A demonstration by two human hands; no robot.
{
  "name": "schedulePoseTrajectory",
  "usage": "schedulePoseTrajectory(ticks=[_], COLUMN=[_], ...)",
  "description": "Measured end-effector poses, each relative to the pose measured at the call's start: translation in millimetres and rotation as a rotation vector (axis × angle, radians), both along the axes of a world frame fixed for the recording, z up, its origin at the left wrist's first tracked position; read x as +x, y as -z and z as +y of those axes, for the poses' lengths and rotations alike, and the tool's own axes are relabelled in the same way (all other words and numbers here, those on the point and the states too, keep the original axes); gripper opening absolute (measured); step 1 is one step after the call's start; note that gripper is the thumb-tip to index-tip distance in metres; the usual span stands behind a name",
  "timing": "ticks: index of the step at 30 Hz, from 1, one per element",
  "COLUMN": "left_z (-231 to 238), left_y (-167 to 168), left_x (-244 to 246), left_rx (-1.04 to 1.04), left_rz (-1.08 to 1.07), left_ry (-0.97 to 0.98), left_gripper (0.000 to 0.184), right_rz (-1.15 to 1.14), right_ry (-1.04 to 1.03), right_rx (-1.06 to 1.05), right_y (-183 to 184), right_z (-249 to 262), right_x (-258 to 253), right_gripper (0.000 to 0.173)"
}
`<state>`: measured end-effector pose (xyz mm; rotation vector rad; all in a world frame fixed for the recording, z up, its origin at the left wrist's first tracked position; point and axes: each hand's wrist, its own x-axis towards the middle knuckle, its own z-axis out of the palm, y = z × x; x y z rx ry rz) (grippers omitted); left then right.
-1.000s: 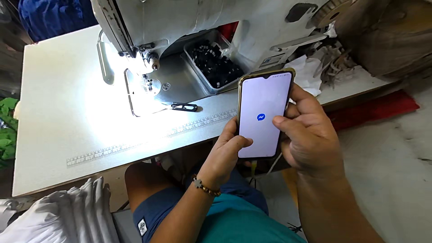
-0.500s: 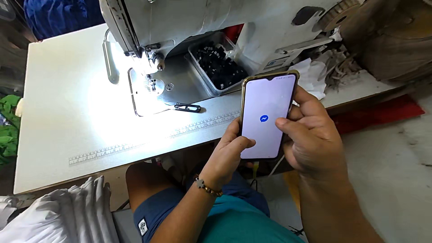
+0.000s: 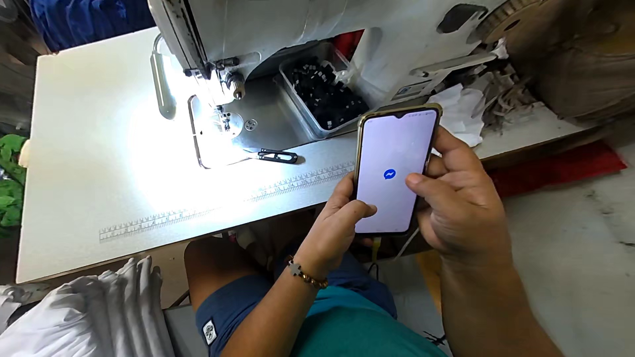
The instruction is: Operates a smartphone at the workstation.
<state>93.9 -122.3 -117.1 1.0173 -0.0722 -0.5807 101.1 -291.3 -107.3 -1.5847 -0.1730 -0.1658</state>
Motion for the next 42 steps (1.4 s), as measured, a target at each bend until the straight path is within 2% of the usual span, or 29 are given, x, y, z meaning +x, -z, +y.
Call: schedulePoseTrajectory(ticks=[12,17,23,42], left_z=[-1.0,2.8,-2.1,1.5], left_y=[0.4,-1.5,1.2,-4.0], left_x=[0.1,-8.1,-1.3,-5.4], left_rx=[0.001,0.05,0.001,-0.008], left_rz=[0.006,0.006,0.009,0.005], left_ry=[-0.001,0.025,0.001,0.018], left_gripper=[0.057,0.052,0.055,0.048], right_rz=[0.008,0.021,0.006,-0.009], right_ry=[0.006,0.012,0.01,-0.016], right_rx=[-0.008,-0.009,-0.012,0.01], right_y=[1.3,1.0,0.3,-2.1], right_z=[0.2,-0.2,0.3,-0.5], right_x=[-0.4,-1.7,-2.5,-2.7], right_gripper=[0.06,0.059,0.059,0.058])
